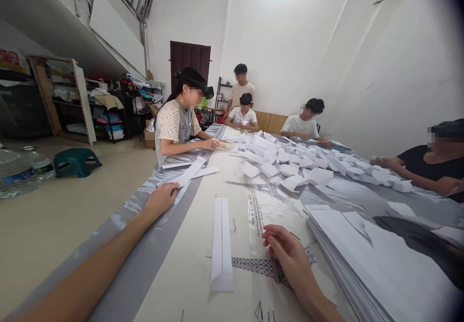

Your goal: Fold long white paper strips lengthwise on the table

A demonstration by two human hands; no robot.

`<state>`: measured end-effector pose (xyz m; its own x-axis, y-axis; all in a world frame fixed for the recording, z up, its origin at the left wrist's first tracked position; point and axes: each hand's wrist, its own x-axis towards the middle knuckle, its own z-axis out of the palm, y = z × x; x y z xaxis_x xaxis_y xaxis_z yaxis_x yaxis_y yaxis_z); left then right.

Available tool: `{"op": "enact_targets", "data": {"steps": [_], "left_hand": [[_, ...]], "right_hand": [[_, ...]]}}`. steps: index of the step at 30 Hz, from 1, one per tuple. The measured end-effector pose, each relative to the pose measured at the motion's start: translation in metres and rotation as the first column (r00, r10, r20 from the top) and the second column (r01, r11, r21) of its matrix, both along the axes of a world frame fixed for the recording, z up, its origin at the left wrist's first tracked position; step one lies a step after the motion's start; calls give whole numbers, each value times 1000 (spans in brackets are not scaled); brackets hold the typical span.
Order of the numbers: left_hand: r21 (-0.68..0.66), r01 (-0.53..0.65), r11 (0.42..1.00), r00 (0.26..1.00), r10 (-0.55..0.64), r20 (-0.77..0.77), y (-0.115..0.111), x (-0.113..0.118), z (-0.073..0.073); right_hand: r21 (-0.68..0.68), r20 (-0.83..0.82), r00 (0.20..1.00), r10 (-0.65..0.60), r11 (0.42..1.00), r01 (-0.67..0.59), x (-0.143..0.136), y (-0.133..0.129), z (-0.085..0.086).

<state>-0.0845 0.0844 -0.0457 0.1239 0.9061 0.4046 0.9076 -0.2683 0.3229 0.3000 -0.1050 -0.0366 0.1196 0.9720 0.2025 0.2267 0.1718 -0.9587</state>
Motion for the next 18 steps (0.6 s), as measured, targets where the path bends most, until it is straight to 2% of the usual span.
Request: {"op": "enact_targets", "data": {"steps": [4,7,8,10,12,14,15,16,17,18], "left_hand": [[-13,-25,1000,997,24,-74,-3,5,-2],[-12,-38,999,992,37,-117,-6,8,0],[-10,-42,999,991,40,-130,-7,8,1],[-3,-49,999,987,48,-153,-8,10,3],[10,-51,999,984,52,-173,-9,12,4],[27,-50,998,980,55,-191,-10,13,5],[36,-51,998,978,57,-200,-10,14,6],[46,-53,998,976,61,-210,-10,14,7],[58,-55,997,974,66,-219,-10,15,7],[72,-55,996,971,70,-229,-11,15,8]], "right_hand": [[9,103,994,43,999,-44,-3,0,-1],[25,361,932,12,999,-23,7,-1,8],[37,500,866,-5,999,-15,14,-1,11],[81,768,637,-73,997,16,36,-2,18],[152,901,389,-191,980,128,64,-3,23],[150,968,161,-193,957,248,89,-6,28],[97,987,88,-132,941,325,99,-7,31],[6,997,73,-40,910,414,106,-10,34],[-119,992,100,81,873,473,109,-12,37],[-173,985,94,145,855,490,111,-14,40]]}}
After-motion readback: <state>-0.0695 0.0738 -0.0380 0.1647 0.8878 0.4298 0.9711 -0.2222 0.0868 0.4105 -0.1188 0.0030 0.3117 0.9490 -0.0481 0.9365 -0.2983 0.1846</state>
